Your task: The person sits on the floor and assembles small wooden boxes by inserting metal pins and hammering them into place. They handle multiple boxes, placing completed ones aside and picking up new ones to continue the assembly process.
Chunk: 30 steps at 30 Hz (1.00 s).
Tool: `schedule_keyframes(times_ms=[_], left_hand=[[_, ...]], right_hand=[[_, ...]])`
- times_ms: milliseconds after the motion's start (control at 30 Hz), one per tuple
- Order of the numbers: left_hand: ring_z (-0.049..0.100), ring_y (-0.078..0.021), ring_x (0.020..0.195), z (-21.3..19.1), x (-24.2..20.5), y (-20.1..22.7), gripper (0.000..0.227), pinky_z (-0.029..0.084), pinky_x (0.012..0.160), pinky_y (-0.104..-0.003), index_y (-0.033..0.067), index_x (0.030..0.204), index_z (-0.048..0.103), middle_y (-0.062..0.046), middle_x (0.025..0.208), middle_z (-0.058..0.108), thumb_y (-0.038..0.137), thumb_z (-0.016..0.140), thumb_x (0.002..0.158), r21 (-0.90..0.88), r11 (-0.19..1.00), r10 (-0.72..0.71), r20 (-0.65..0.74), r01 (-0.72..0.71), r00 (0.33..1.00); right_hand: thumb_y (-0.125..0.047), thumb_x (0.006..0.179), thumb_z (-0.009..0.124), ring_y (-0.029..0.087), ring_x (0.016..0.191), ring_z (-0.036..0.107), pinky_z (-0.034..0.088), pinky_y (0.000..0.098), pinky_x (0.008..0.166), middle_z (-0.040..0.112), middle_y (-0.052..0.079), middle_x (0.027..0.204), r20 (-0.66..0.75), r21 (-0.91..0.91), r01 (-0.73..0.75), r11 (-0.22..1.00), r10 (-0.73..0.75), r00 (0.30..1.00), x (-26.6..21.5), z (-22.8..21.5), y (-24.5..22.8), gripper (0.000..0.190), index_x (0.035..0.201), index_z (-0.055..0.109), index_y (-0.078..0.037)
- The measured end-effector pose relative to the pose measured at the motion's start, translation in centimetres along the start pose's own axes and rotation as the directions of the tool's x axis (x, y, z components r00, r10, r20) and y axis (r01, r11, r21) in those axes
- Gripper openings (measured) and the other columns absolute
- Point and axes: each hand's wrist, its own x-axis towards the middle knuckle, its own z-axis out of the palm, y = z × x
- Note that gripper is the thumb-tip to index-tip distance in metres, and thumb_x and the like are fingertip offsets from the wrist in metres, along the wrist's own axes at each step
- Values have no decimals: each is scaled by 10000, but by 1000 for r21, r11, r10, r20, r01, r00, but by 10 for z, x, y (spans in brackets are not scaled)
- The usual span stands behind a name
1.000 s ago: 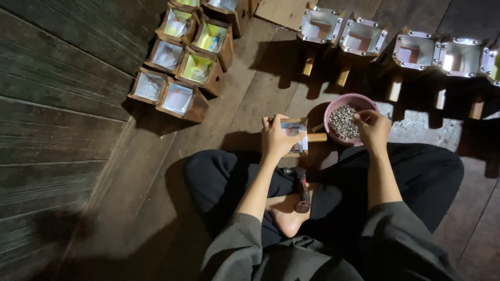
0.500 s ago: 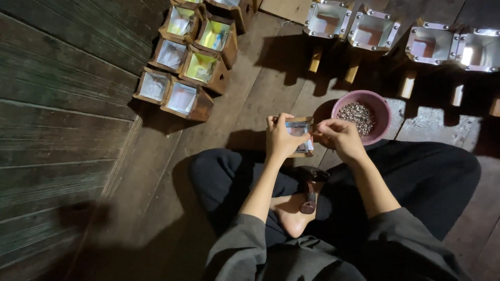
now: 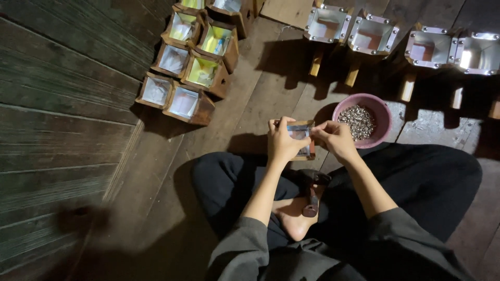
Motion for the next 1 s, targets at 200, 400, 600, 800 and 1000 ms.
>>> schedule_keyframes(times_ms=[200, 400, 600, 800, 1000], left_hand=[[672, -432, 1060, 0, -1, -3, 672, 546, 922, -485, 195, 1053, 606, -110, 1127, 516, 429, 895, 494, 26, 1000, -14, 5, 14, 1000], [661, -444, 1080, 2, -1, -2, 702, 535, 947, -504, 172, 1061, 611, -141, 1143, 510, 444, 912, 489, 0, 1000, 25, -19, -25, 999], [634, -469, 1129, -3, -4, 0, 731, 502, 1009, -521, 153, 1094, 614, -192, 1186, 512, 437, 918, 493, -11, 1000, -1, 7, 1, 1000], [598, -450, 1213, -10, -1, 1, 810, 463, 1068, -530, 170, 1147, 583, -171, 1281, 468, 408, 934, 457, -2, 998, -58, 114, 59, 992], [583, -426, 1249, -11, 4, -4, 858, 453, 1074, -523, 196, 1186, 559, -140, 1309, 445, 442, 927, 451, 10, 999, -42, 161, 41, 986]], right_hand=[[-58, 850, 815, 126, 457, 535, 385, 230, 383, 593, 130, 593, -6, -85, -29, 996, 29, 1000, 7, 0, 14, 145, 856, 703, 33], [-162, 929, 771, 104, 378, 422, 299, 224, 333, 524, 113, 560, -94, 139, -53, 989, 67, 993, 1, -16, 46, 222, 896, 638, 13], [-230, 903, 538, 352, 521, 594, 432, 444, 466, 613, 255, 611, 64, -480, -134, 867, 187, 980, -37, -51, 86, 312, 781, 690, 14], [-598, 778, 604, 318, 1062, 745, 594, 468, 902, 796, 92, 1056, 53, -997, 10, 82, 535, 843, -98, 22, 40, 509, 1011, 819, -200], [-377, 725, 747, 401, 1133, 706, 575, 528, 934, 771, 184, 1142, 31, -912, -144, 385, 415, 909, -93, -30, 87, 495, 1143, 757, -111]])
